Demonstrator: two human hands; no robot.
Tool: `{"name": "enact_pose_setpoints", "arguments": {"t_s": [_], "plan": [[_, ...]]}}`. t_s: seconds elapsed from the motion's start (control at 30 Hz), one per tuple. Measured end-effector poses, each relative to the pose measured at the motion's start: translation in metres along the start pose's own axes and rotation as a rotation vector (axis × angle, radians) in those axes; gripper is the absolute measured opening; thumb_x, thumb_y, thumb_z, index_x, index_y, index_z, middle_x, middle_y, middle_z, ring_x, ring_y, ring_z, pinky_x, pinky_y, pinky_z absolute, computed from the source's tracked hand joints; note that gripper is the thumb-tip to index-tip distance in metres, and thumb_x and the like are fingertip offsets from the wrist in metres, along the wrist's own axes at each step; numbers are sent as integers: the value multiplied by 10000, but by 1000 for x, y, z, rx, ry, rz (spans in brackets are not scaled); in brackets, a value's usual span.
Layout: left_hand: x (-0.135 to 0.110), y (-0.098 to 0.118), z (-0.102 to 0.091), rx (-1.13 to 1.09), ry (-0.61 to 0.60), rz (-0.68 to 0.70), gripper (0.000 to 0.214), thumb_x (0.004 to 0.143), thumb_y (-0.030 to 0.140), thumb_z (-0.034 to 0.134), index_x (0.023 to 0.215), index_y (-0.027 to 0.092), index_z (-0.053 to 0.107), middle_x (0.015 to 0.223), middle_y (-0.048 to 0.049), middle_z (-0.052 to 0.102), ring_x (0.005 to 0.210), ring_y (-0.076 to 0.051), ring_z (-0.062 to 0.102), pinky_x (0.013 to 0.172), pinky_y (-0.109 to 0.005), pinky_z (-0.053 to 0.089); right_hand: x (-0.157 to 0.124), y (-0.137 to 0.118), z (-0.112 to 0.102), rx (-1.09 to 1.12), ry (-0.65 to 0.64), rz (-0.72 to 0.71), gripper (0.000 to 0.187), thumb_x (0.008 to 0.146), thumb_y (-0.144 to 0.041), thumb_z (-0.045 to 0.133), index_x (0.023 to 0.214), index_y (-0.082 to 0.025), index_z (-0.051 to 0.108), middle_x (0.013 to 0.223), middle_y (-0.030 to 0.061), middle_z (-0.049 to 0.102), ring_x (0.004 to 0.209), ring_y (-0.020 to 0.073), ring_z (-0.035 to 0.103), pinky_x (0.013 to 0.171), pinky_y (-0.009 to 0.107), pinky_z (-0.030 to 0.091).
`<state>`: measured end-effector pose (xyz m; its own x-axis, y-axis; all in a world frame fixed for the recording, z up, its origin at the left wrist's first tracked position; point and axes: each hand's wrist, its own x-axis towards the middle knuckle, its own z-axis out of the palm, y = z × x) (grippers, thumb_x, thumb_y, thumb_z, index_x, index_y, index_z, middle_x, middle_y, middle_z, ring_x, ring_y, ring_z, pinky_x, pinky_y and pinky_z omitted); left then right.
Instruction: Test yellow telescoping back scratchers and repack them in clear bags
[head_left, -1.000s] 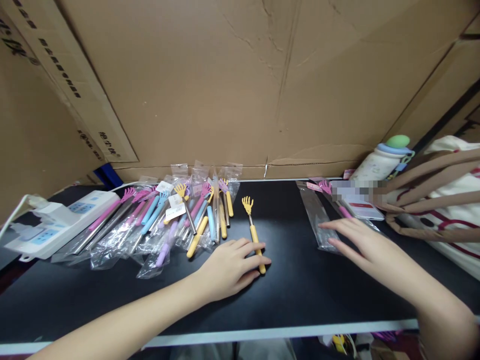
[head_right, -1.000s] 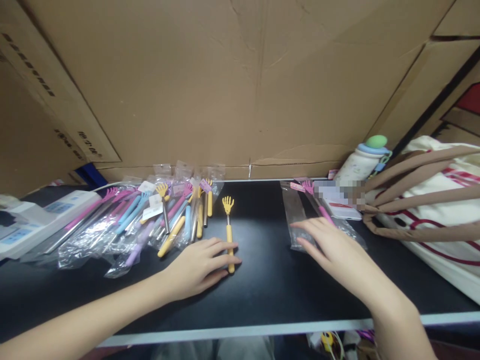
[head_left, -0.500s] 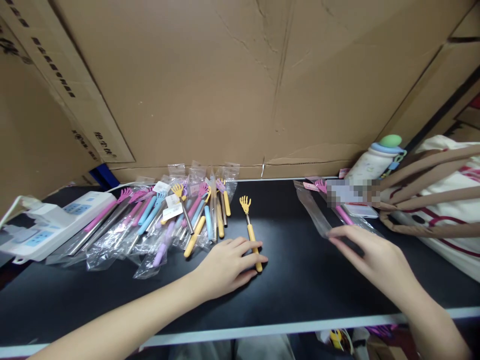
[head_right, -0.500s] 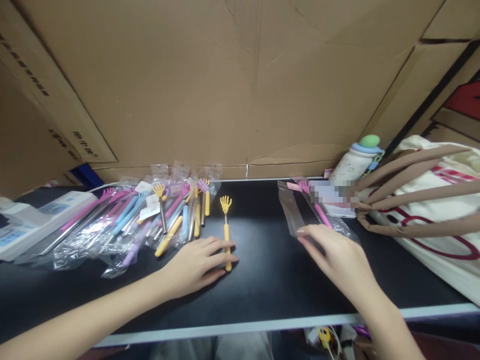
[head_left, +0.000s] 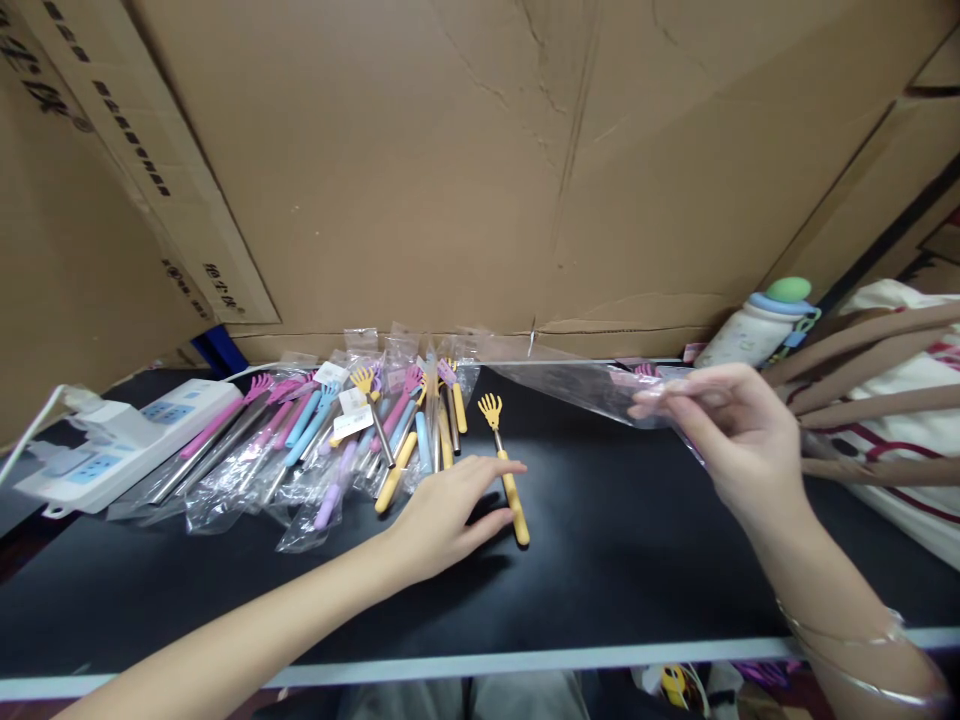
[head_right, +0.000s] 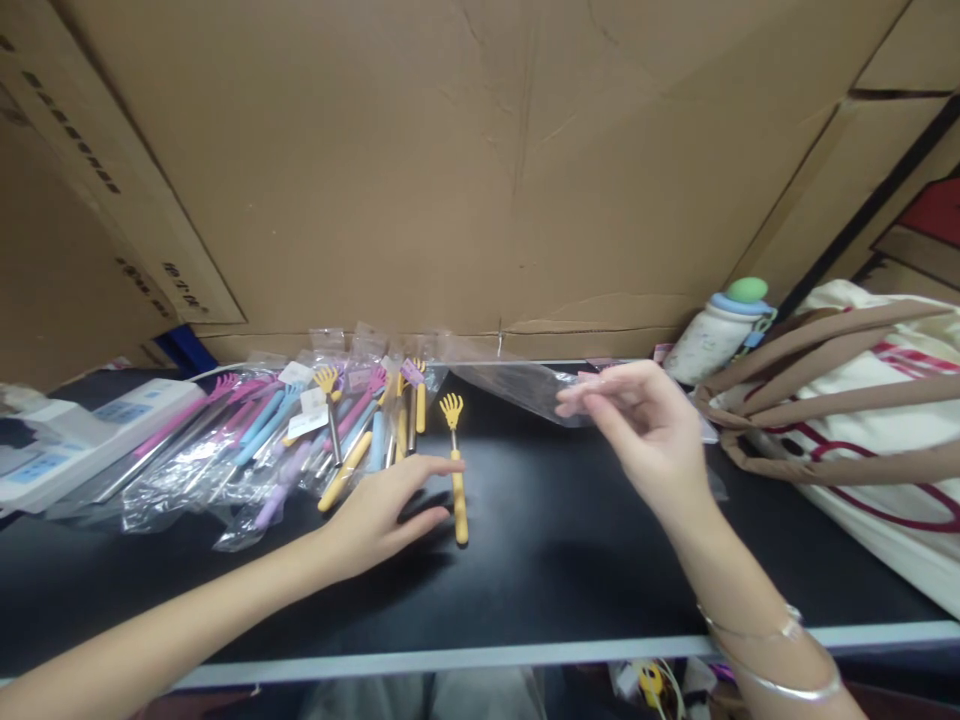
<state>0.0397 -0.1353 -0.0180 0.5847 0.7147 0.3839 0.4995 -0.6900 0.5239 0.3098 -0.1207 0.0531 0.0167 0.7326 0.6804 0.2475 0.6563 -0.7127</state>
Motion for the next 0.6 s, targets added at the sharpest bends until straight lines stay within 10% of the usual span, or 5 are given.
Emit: {"name": "enact_pose_setpoints", "arguments": {"t_s": [0.3, 0.6], "plan": [[8, -4, 0, -483, 37, -117, 444, 926, 217, 443, 1349, 233, 311, 1253, -130, 563, 1137, -199, 567, 882, -335, 523, -25, 14, 51, 458, -233, 647, 242, 772, -396, 628, 785, -209, 475, 929, 30, 654, 930, 188, 642, 858, 387, 511], [4, -2, 2, -80, 298, -115, 245, 865, 234, 524, 1108, 209, 508, 1053, -62, 607, 976, -178, 598, 781, -304, 526, -57, 19, 59, 534, -294, 905, 303, 726, -413, 701, 806, -190, 513, 698, -37, 578, 665, 94, 584, 685, 261, 523]]}}
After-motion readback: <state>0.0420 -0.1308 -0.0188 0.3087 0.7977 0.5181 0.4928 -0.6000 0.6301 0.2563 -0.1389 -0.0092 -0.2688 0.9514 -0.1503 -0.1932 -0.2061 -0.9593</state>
